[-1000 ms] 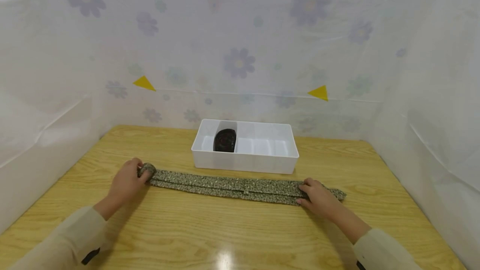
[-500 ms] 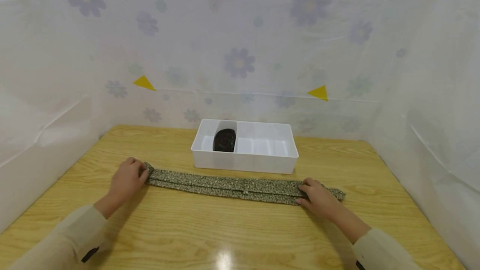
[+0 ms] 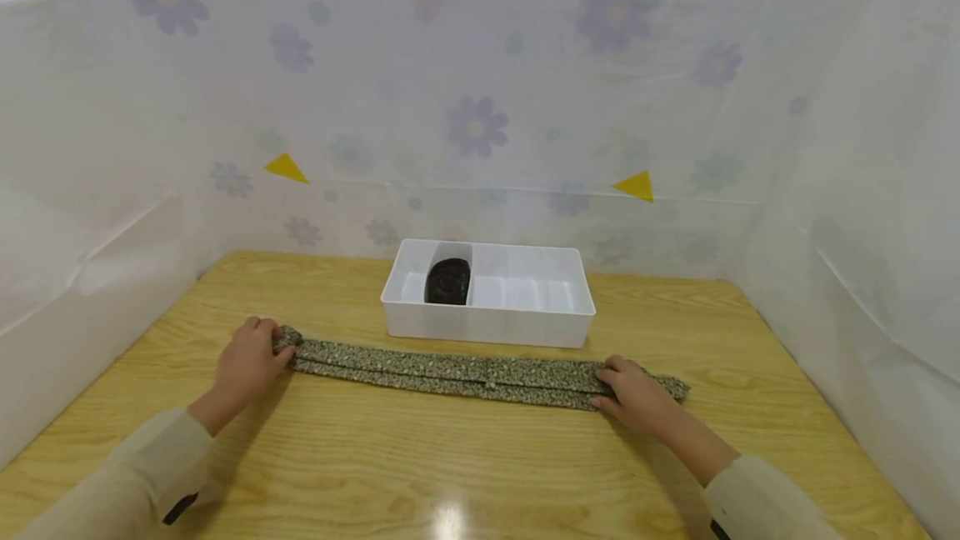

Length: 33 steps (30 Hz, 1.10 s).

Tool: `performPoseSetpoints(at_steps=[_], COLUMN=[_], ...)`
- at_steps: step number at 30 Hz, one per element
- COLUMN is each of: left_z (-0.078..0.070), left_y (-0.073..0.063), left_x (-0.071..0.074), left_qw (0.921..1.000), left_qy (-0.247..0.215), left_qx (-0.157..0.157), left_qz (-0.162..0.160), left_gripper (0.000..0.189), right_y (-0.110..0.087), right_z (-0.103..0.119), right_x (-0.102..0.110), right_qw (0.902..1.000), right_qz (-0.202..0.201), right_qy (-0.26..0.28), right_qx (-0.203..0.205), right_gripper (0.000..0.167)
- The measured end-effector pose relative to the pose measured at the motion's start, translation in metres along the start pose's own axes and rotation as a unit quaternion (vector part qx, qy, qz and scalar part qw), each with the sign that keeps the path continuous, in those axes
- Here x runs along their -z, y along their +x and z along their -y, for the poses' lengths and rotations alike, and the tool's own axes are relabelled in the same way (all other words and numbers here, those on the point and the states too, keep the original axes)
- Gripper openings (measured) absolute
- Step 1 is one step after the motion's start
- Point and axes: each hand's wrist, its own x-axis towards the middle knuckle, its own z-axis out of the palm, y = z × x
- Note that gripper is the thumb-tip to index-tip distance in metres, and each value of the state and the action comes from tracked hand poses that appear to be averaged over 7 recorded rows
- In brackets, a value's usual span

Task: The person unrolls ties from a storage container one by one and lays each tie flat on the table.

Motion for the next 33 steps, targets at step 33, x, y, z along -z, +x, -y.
performPoseSetpoints(at_steps=[33], left_z=[0.018], left_y=[0.003], left_x=[0.000], left_qw=[0.9973], left_qy=[0.073], left_qx=[0.002], left_qz=[0.008], left_gripper=[0.044], right_y=[0.000], right_z=[0.002], right_x=[0.002], right_qw=[1.0000], right_qz=[0.001], right_qy=[-0.006], right_qx=[-0.001], right_gripper=[0.037])
